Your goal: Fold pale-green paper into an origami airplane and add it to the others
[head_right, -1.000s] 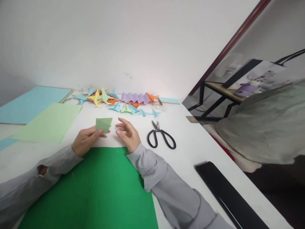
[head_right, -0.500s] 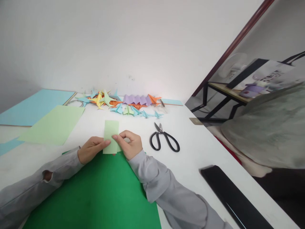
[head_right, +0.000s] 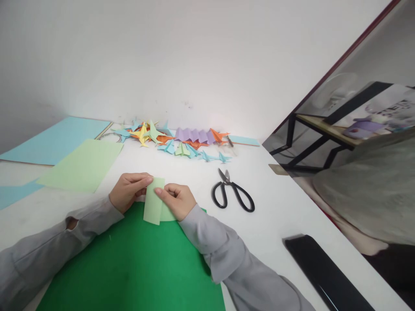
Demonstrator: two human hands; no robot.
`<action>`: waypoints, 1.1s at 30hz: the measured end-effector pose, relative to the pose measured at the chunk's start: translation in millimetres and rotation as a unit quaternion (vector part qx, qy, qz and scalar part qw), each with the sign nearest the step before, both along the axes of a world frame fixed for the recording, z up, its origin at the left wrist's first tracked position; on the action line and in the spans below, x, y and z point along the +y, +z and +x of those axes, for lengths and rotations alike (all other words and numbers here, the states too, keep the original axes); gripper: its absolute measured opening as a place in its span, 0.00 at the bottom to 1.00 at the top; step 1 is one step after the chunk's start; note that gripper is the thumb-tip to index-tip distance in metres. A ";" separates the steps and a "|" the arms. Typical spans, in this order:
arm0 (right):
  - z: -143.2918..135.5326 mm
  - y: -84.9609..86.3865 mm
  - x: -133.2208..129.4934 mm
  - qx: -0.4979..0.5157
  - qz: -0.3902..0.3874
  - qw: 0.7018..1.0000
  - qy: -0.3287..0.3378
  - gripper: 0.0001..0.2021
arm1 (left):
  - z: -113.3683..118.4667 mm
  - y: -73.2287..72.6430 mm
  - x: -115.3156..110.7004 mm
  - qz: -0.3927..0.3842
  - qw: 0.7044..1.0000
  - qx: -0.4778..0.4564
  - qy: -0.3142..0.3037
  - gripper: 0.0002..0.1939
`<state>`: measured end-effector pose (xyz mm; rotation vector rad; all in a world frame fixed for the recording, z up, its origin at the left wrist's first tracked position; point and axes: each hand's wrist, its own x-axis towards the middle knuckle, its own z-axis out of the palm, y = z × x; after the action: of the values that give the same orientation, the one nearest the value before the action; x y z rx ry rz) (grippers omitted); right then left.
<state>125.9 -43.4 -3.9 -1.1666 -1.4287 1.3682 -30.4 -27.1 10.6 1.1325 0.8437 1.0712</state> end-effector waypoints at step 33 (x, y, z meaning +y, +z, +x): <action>5.8 -3.1 -2.7 0.041 -0.047 0.998 0.031 0.16 | -1.6 4.4 -1.3 -0.048 0.998 -0.016 -0.025 0.10</action>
<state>131.6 -46.1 -7.0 -1.1210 -1.3650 1.5239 -32.1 -28.5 15.0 1.0485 0.8277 0.9951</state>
